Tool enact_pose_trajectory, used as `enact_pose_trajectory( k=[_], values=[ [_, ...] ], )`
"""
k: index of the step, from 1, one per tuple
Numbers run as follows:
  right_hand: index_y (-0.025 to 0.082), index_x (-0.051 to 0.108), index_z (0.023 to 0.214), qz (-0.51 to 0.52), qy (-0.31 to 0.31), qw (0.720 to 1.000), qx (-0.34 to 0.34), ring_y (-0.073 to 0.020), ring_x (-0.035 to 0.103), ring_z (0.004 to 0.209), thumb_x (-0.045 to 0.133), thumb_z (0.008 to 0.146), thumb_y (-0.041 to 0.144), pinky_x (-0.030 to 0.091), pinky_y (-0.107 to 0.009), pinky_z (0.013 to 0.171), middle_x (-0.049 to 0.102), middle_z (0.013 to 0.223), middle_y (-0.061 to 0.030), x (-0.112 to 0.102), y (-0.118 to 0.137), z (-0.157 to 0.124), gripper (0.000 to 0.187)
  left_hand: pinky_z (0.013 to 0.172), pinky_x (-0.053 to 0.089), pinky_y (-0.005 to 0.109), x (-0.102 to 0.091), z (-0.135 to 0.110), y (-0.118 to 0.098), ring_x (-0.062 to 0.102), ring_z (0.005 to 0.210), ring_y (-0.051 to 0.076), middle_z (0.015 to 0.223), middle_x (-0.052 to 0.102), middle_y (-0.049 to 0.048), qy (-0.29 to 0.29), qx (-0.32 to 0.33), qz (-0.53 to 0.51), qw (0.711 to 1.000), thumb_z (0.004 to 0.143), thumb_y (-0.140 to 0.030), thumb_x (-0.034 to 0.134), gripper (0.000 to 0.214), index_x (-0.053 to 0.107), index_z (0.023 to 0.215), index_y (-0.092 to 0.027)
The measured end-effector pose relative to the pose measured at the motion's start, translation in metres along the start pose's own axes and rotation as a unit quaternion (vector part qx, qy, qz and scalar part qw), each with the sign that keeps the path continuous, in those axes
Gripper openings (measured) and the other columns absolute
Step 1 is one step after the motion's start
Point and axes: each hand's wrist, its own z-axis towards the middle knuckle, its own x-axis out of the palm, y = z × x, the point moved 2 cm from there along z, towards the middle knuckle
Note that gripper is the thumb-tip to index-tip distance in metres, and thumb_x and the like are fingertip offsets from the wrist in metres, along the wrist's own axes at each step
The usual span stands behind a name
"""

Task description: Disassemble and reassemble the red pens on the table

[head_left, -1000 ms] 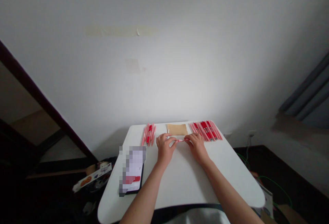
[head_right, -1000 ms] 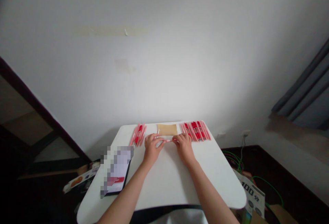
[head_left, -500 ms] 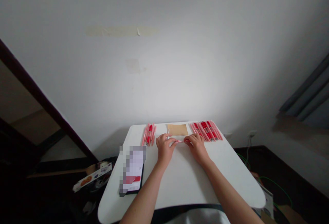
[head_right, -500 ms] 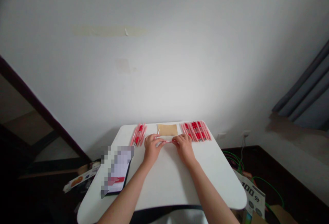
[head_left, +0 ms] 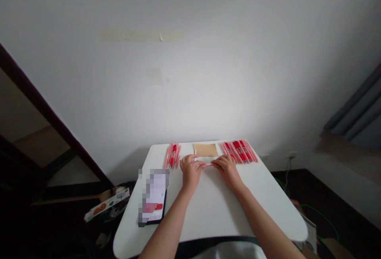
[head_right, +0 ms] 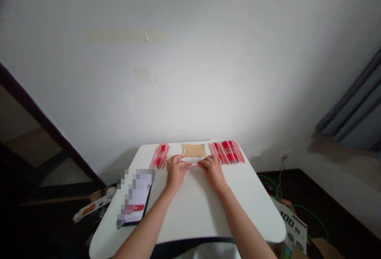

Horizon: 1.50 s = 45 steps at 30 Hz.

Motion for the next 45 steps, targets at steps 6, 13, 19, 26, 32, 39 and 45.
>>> enact_pose_trajectory(
  k=[6,13,19,26,32,39,45],
  values=[
    [0.028,0.072,0.098,0.001,-0.020,1.000,0.003,-0.0234,0.051,0.096,0.049,0.093,0.041,0.039,-0.039,0.084,0.066,0.094,-0.0068,0.002,-0.003,-0.001,0.026,0.097,0.035,0.043,-0.003,0.000,-0.003,0.050,0.106,0.023,0.106,0.064,0.0032,-0.004,-0.001,0.003,1.000,0.070,-0.033,0.076,0.010,0.075,0.079,-0.029],
    [0.029,0.072,0.098,-0.011,-0.037,0.999,0.021,-0.0229,0.051,0.093,0.051,0.092,0.040,0.040,-0.038,0.082,0.064,0.092,-0.0063,0.002,-0.007,0.000,0.024,0.098,0.033,0.042,-0.002,0.001,0.002,0.050,0.108,0.023,0.105,0.063,0.0028,-0.020,-0.010,0.006,1.000,0.068,-0.030,0.077,0.013,0.073,0.081,-0.028],
    [0.028,0.070,0.099,0.000,-0.045,0.999,0.030,-0.0235,0.052,0.092,0.047,0.094,0.039,0.040,-0.038,0.083,0.066,0.091,-0.0068,0.001,-0.009,0.000,0.026,0.100,0.030,0.045,-0.004,0.001,0.003,0.050,0.108,0.022,0.104,0.064,0.0021,-0.033,-0.026,0.019,0.999,0.067,-0.028,0.078,0.012,0.072,0.077,-0.028],
    [0.023,0.068,0.098,0.040,-0.076,0.994,0.061,-0.0239,0.054,0.092,0.046,0.093,0.042,0.040,-0.039,0.084,0.067,0.090,-0.0083,0.003,-0.013,-0.001,0.030,0.104,0.024,0.051,-0.008,-0.001,0.003,0.047,0.113,0.025,0.106,0.063,0.0026,-0.038,-0.022,0.060,0.997,0.068,-0.030,0.077,0.012,0.072,0.079,-0.028],
    [0.022,0.067,0.098,0.048,-0.076,0.994,0.068,-0.0232,0.054,0.092,0.047,0.092,0.044,0.040,-0.039,0.086,0.067,0.090,-0.0081,0.001,-0.012,-0.001,0.030,0.103,0.024,0.051,-0.010,-0.001,0.000,0.047,0.112,0.026,0.106,0.063,0.0032,-0.038,-0.023,0.069,0.997,0.069,-0.030,0.076,0.011,0.071,0.079,-0.027],
    [0.024,0.067,0.101,0.022,-0.063,0.997,0.050,-0.0229,0.052,0.093,0.047,0.093,0.041,0.038,-0.039,0.088,0.068,0.089,-0.0059,-0.004,-0.004,-0.001,0.027,0.101,0.026,0.052,-0.012,-0.001,0.000,0.047,0.110,0.027,0.106,0.063,0.0039,-0.040,-0.028,0.075,0.996,0.069,-0.029,0.076,0.011,0.072,0.079,-0.027],
    [0.029,0.069,0.103,-0.057,-0.049,0.997,0.026,-0.0242,0.048,0.096,0.047,0.094,0.038,0.036,-0.042,0.089,0.065,0.091,-0.0064,-0.004,0.005,0.000,0.026,0.101,0.027,0.052,-0.012,-0.001,0.001,0.047,0.109,0.027,0.107,0.063,0.0044,-0.036,-0.034,0.077,0.996,0.070,-0.027,0.075,0.010,0.072,0.079,-0.027]
  ],
)
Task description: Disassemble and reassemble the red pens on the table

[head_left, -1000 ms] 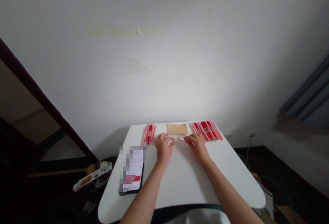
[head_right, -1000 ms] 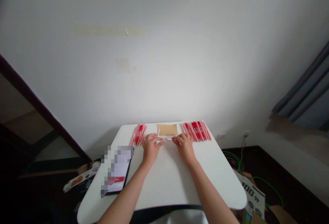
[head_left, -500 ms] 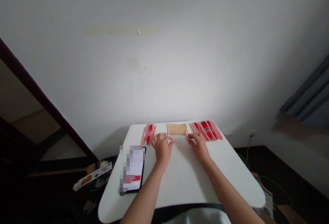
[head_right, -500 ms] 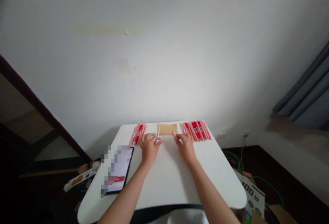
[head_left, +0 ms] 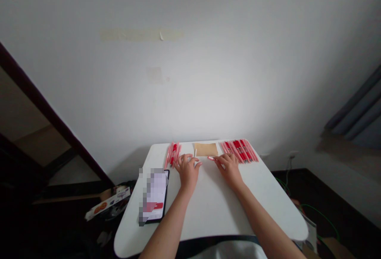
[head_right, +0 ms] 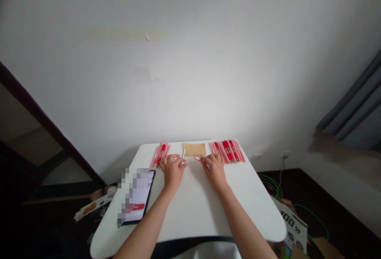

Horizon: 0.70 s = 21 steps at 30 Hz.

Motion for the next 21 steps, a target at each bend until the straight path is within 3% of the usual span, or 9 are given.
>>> enact_pose_trajectory(
  k=[10,21],
  values=[
    [0.034,0.071,0.098,-0.103,0.053,0.992,-0.041,-0.0270,0.045,0.101,0.054,0.091,0.029,0.030,-0.048,0.093,0.065,0.097,-0.0063,0.009,0.007,0.008,0.020,0.104,0.020,0.058,-0.002,-0.001,0.000,0.045,0.113,0.029,0.108,0.063,0.0042,0.003,-0.015,0.025,1.000,0.070,-0.023,0.073,0.011,0.072,0.080,-0.026],
    [0.036,0.069,0.105,-0.154,0.066,0.986,-0.014,-0.0253,0.043,0.107,0.051,0.092,0.028,0.026,-0.047,0.099,0.063,0.107,-0.0047,0.014,0.012,0.012,0.024,0.109,0.018,0.057,0.000,-0.002,0.001,0.043,0.115,0.028,0.109,0.063,0.0034,0.008,-0.015,0.048,0.999,0.070,-0.025,0.072,0.014,0.072,0.084,-0.027]
  ],
)
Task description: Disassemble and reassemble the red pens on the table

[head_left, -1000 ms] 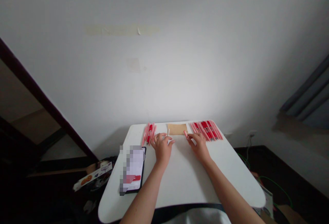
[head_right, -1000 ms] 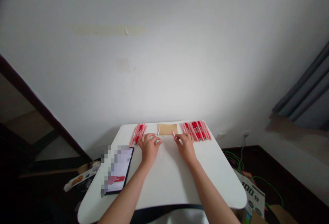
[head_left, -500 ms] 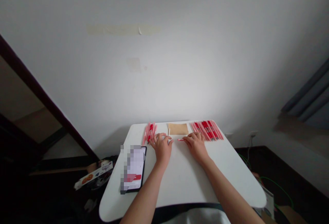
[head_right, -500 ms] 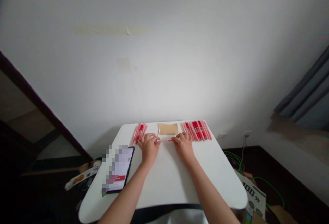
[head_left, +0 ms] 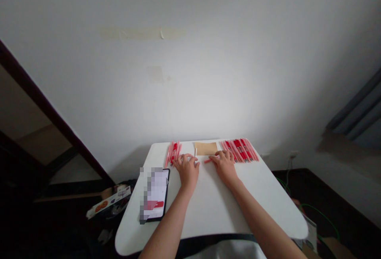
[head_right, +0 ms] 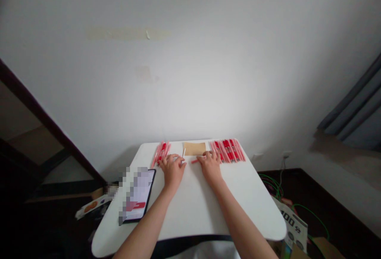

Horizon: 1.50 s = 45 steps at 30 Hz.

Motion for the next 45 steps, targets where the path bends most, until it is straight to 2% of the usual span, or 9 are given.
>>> enact_pose_trajectory(
  k=[8,13,20,32,45],
  values=[
    [0.030,0.068,0.108,0.027,-0.021,0.999,0.021,-0.0266,0.043,0.108,0.054,0.090,0.028,0.031,-0.044,0.094,0.063,0.108,-0.0065,0.000,-0.005,-0.005,0.023,0.109,0.016,0.061,0.000,-0.001,0.001,0.042,0.115,0.030,0.111,0.062,0.0041,-0.006,0.006,0.026,1.000,0.070,-0.025,0.071,0.016,0.072,0.086,-0.026],
    [0.029,0.069,0.106,0.035,-0.047,0.998,0.038,-0.0249,0.043,0.105,0.056,0.089,0.026,0.030,-0.042,0.094,0.063,0.105,-0.0064,0.001,-0.010,-0.009,0.021,0.108,0.017,0.061,0.000,-0.001,0.003,0.042,0.115,0.030,0.111,0.061,0.0048,-0.012,0.011,0.035,0.999,0.070,-0.024,0.070,0.016,0.071,0.087,-0.025],
    [0.031,0.071,0.099,0.024,-0.032,0.998,0.048,-0.0251,0.043,0.105,0.055,0.090,0.028,0.028,-0.042,0.093,0.064,0.104,-0.0057,-0.002,-0.008,-0.006,0.019,0.107,0.019,0.060,0.000,-0.001,0.002,0.042,0.115,0.030,0.110,0.061,0.0053,-0.010,0.004,0.035,0.999,0.072,-0.025,0.068,0.013,0.072,0.084,-0.025],
    [0.030,0.070,0.101,0.021,-0.025,0.998,0.051,-0.0242,0.043,0.106,0.057,0.089,0.027,0.027,-0.041,0.093,0.064,0.105,-0.0049,-0.003,-0.008,-0.005,0.018,0.106,0.023,0.055,0.003,-0.001,0.005,0.042,0.114,0.029,0.111,0.062,0.0049,-0.007,0.006,0.039,0.999,0.073,-0.024,0.068,0.019,0.070,0.091,-0.025],
    [0.029,0.070,0.100,0.053,-0.058,0.996,0.050,-0.0236,0.045,0.101,0.054,0.090,0.026,0.030,-0.040,0.091,0.065,0.100,-0.0057,-0.002,-0.013,-0.009,0.019,0.103,0.028,0.049,-0.002,0.002,-0.002,0.042,0.112,0.027,0.107,0.060,0.0053,0.006,0.012,0.014,1.000,0.072,-0.025,0.070,0.007,0.071,0.079,-0.023]
  ],
)
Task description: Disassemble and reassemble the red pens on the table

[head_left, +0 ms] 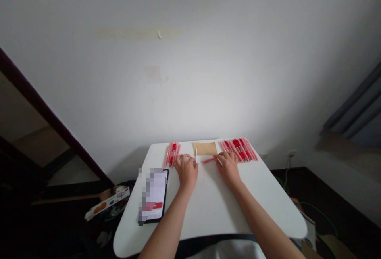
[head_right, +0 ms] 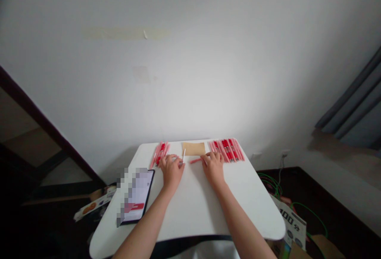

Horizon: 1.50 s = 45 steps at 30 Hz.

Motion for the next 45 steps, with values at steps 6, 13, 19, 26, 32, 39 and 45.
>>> enact_pose_trajectory(
  k=[6,13,19,26,32,39,45],
  values=[
    [0.027,0.071,0.099,0.023,-0.010,1.000,0.003,-0.0239,0.044,0.100,0.053,0.090,0.027,0.032,-0.040,0.089,0.065,0.099,-0.0067,-0.002,-0.002,-0.002,0.020,0.102,0.029,0.048,0.004,0.001,0.001,0.043,0.110,0.026,0.106,0.061,0.0048,0.002,0.009,-0.009,1.000,0.070,-0.025,0.071,0.004,0.070,0.074,-0.022],
    [0.026,0.071,0.099,0.036,-0.007,0.999,0.005,-0.0236,0.044,0.099,0.052,0.091,0.028,0.032,-0.039,0.089,0.065,0.097,-0.0060,-0.001,-0.006,-0.003,0.020,0.103,0.029,0.048,0.007,0.002,0.000,0.044,0.111,0.026,0.106,0.062,0.0055,-0.002,0.010,-0.002,1.000,0.072,-0.025,0.068,0.004,0.070,0.072,-0.021],
    [0.026,0.071,0.099,0.048,-0.021,0.999,0.002,-0.0235,0.046,0.098,0.052,0.091,0.027,0.033,-0.039,0.089,0.066,0.095,-0.0061,-0.002,-0.008,-0.004,0.020,0.106,0.026,0.052,0.010,0.003,-0.001,0.044,0.114,0.028,0.109,0.062,0.0056,-0.013,0.018,0.011,1.000,0.074,-0.021,0.063,0.007,0.069,0.069,-0.020],
    [0.026,0.071,0.099,0.047,-0.032,0.998,0.006,-0.0232,0.047,0.098,0.052,0.091,0.026,0.035,-0.040,0.089,0.066,0.093,-0.0061,-0.001,-0.011,-0.004,0.021,0.105,0.028,0.051,0.011,0.005,0.000,0.045,0.114,0.028,0.113,0.062,0.0058,-0.030,0.007,-0.002,1.000,0.074,-0.018,0.060,0.009,0.068,0.069,-0.020],
    [0.026,0.070,0.102,0.088,-0.056,0.994,-0.018,-0.0230,0.048,0.098,0.050,0.091,0.025,0.038,-0.039,0.087,0.065,0.096,-0.0065,-0.005,-0.012,-0.002,0.023,0.107,0.028,0.051,0.009,0.005,-0.004,0.044,0.117,0.027,0.116,0.061,0.0052,-0.030,0.039,-0.051,0.997,0.077,-0.023,0.064,0.007,0.069,0.072,-0.022],
    [0.031,0.068,0.109,0.095,-0.055,0.992,-0.054,-0.0241,0.047,0.106,0.054,0.091,0.028,0.039,-0.042,0.090,0.063,0.110,-0.0062,-0.008,-0.007,-0.001,0.024,0.108,0.028,0.055,0.005,0.001,-0.012,0.038,0.123,0.027,0.120,0.057,0.0044,-0.016,0.094,-0.094,0.991,0.078,-0.026,0.066,0.006,0.071,0.075,-0.027],
    [0.035,0.070,0.106,0.065,-0.036,0.995,-0.063,-0.0244,0.044,0.110,0.060,0.087,0.028,0.038,-0.041,0.092,0.062,0.115,-0.0037,-0.011,-0.002,-0.002,0.022,0.110,0.026,0.055,0.006,0.000,-0.013,0.036,0.125,0.026,0.121,0.056,0.0041,0.008,0.111,-0.108,0.988,0.079,-0.028,0.065,0.007,0.072,0.076,-0.027]
  ],
)
